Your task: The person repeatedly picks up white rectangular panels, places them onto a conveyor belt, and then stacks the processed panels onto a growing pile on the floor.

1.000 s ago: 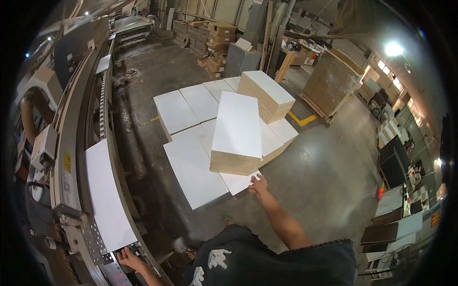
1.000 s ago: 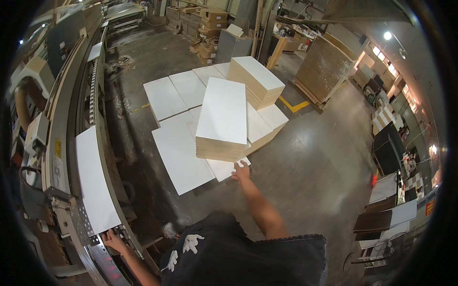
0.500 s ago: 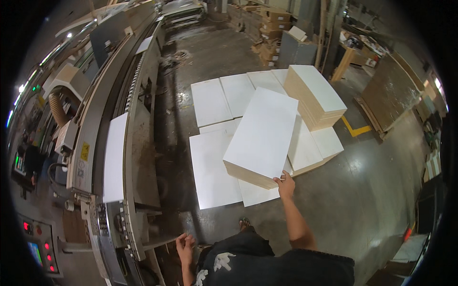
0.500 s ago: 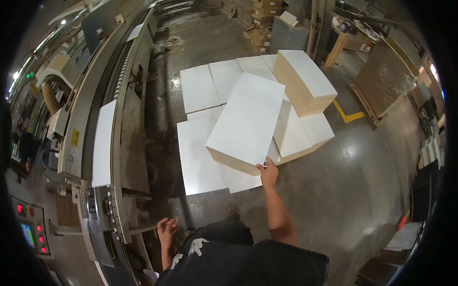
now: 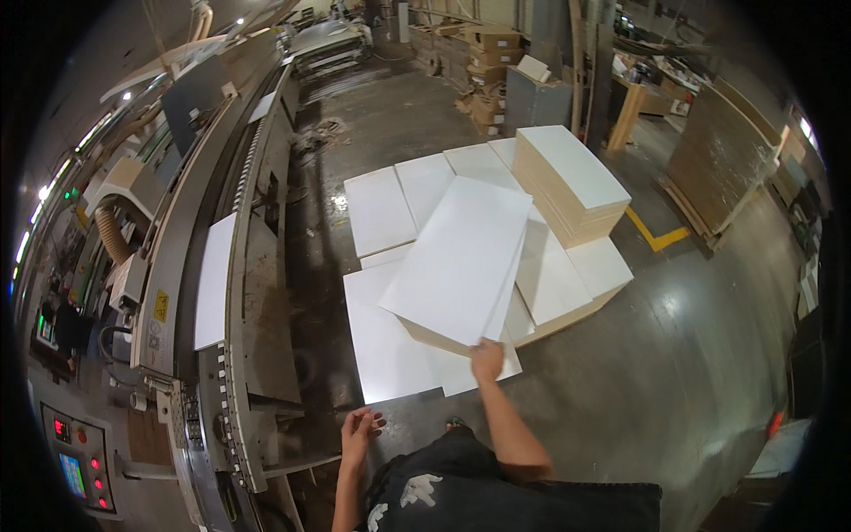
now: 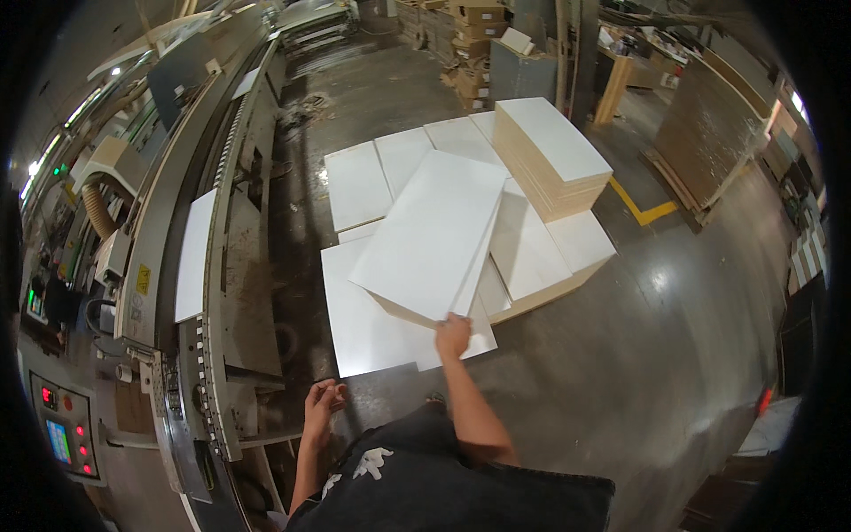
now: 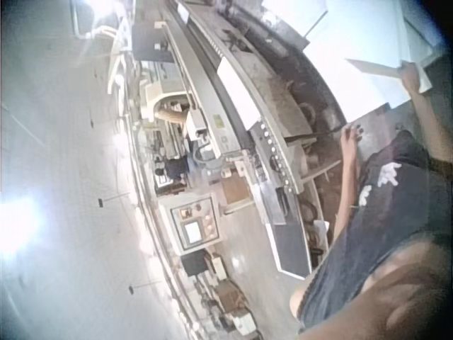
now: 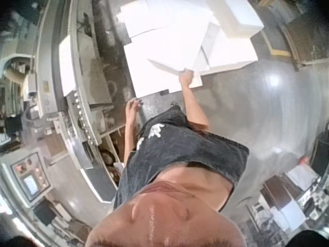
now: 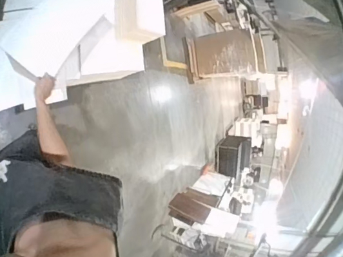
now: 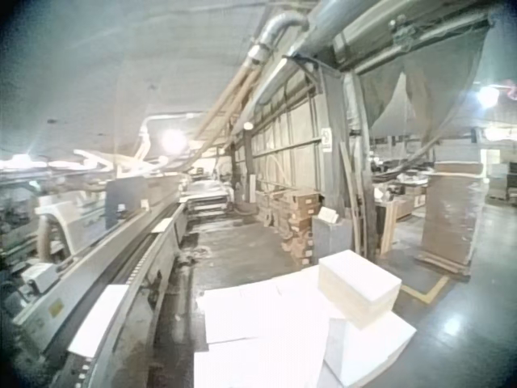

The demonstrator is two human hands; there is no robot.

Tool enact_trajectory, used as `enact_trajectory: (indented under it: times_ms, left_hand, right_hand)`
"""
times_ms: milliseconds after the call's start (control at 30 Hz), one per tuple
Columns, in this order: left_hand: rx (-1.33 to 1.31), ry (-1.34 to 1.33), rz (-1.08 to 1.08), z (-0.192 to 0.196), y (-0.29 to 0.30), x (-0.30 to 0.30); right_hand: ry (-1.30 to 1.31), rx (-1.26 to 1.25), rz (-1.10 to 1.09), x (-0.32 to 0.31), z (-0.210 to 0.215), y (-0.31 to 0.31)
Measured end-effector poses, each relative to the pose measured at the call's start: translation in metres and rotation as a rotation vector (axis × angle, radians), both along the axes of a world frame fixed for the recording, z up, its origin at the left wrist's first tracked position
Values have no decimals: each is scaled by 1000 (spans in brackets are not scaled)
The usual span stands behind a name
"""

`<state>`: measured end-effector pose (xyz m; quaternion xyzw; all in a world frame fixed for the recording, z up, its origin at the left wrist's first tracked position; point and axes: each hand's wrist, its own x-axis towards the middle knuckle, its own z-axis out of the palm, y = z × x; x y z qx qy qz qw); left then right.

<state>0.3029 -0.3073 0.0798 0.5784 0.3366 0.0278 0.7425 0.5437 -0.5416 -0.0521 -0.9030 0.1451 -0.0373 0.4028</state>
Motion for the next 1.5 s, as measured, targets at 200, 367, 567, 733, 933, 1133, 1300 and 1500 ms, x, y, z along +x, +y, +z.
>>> enact_trajectory:
  times_ms: [200, 367, 567, 733, 933, 1133, 1300, 1500]
  left_hand:
    - [-45, 43, -48, -1, -10, -4]
    - [-137, 99, -5, -22, -2, -8]
    - [-307, 149, -15, -79, 12, 12]
    - [-467, 183, -50, -138, 6, 35]
    - [-170, 379, 44, -177, 31, -22]
    - [243, 375, 542, -112, 75, -86]
    - [508, 544, 809, -73, 117, -196]
    - [448, 688, 1303, -29, 112, -386]
  right_hand:
    - [615, 946, -72, -3, 14, 62]
    - [557, 1075, -199, 9, -20, 69]
    - [767, 1020, 77, -66, -44, 60]
    - [1167, 1150, 564, -144, -114, 15]
    - [1019, 1143, 113, -125, -11, 0]
    - [797, 1094, 43, -87, -27, 56]
    - [1131, 892, 362, -143, -36, 159]
    - [1428, 695, 733, -193, -73, 191]
